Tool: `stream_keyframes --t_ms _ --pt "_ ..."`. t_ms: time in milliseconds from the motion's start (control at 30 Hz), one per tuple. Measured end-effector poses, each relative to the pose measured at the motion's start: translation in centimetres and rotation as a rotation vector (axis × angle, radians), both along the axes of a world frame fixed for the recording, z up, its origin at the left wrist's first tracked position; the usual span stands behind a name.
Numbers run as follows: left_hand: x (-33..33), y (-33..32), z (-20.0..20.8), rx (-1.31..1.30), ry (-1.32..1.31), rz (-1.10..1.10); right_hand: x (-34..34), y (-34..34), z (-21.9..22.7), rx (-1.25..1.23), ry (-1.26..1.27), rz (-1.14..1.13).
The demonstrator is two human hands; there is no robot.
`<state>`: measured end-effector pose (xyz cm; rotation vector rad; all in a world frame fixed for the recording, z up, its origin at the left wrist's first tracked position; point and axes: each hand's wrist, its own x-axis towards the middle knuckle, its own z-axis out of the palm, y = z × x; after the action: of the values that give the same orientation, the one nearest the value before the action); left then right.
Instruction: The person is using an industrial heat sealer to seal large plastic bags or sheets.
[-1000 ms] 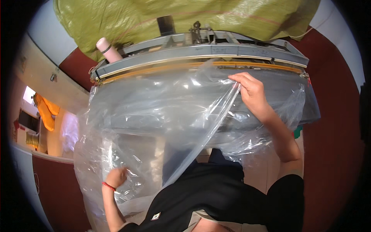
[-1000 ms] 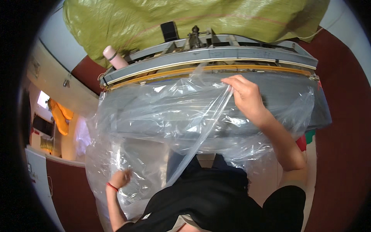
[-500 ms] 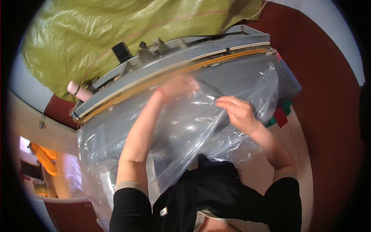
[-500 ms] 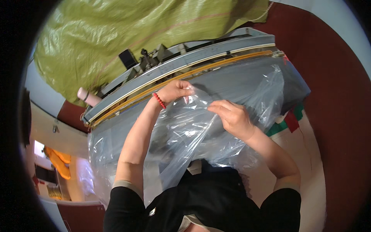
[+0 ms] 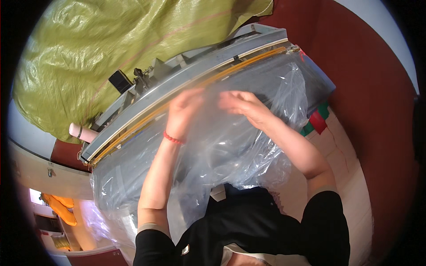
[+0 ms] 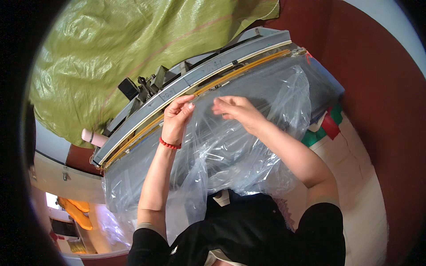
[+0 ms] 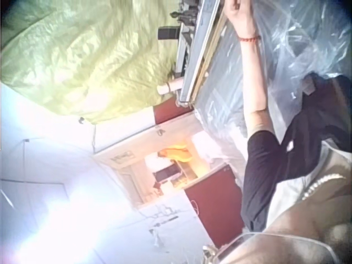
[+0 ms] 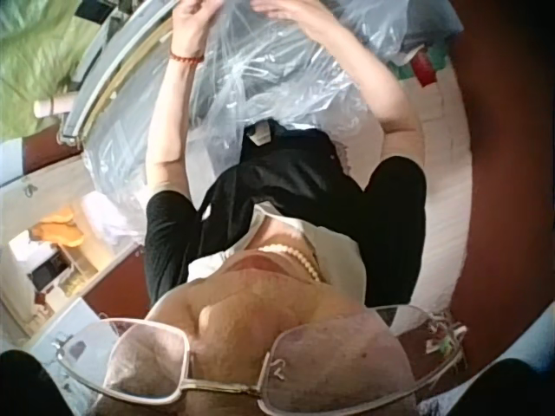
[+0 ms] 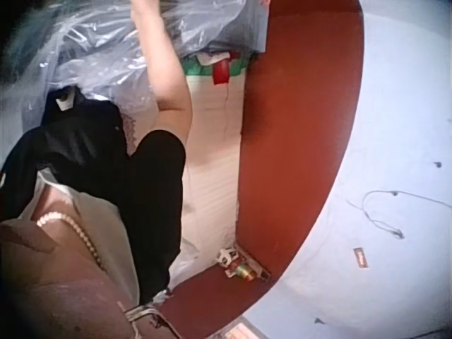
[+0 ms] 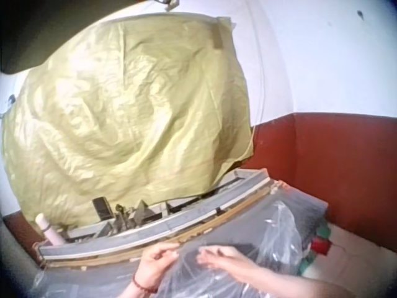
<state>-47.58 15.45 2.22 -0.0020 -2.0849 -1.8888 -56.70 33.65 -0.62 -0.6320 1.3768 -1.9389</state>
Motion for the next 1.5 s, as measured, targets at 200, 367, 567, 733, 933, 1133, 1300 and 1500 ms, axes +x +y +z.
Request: stream_keyframes --t_ms 200,367,567,733,933,1133,1300,1500 --pt "-0.6 -2.1 -1.2 -0.326 -0.241 -0.086 -2.9 -1.2 0.2 0.322 0.425 -0.167" --pt "2.8 -7.6 -4.8 -0.45 -0.557 -0.278 -11.7 3.9 -3.0 0.99 1.066 -0.658" --pt "4.6 -7.9 -5.2 -0.38 -0.663 -0.173 -18.3 10.6 -5.5 1.353 1.072 -0.956" --pt "7.1 -9.3 -3.5 -0.281 -0.66 -0.206 -20.2 11.4 -7.2 1.218 0.982 -1.227" --pt "21.7 -15.8 -1.8 -0.056 -0.846 -0.183 -21.1 9.7 -8.0 1.229 0.967 -0.986" --pt "39.1 -27.5 3.7 -0.238 -0.918 0.312 -24.3 13.9 -9.4 1.208 1.075 -0.916" --pt "39.2 -28.0 7.5 -1.272 -0.161 1.309 -26.1 13.4 -10.7 1.259 1.126 -0.926" --pt "34.1 -24.9 -7.6 -1.308 -0.442 0.761 -25.8 12.5 -10.6 1.212 1.079 -0.92"
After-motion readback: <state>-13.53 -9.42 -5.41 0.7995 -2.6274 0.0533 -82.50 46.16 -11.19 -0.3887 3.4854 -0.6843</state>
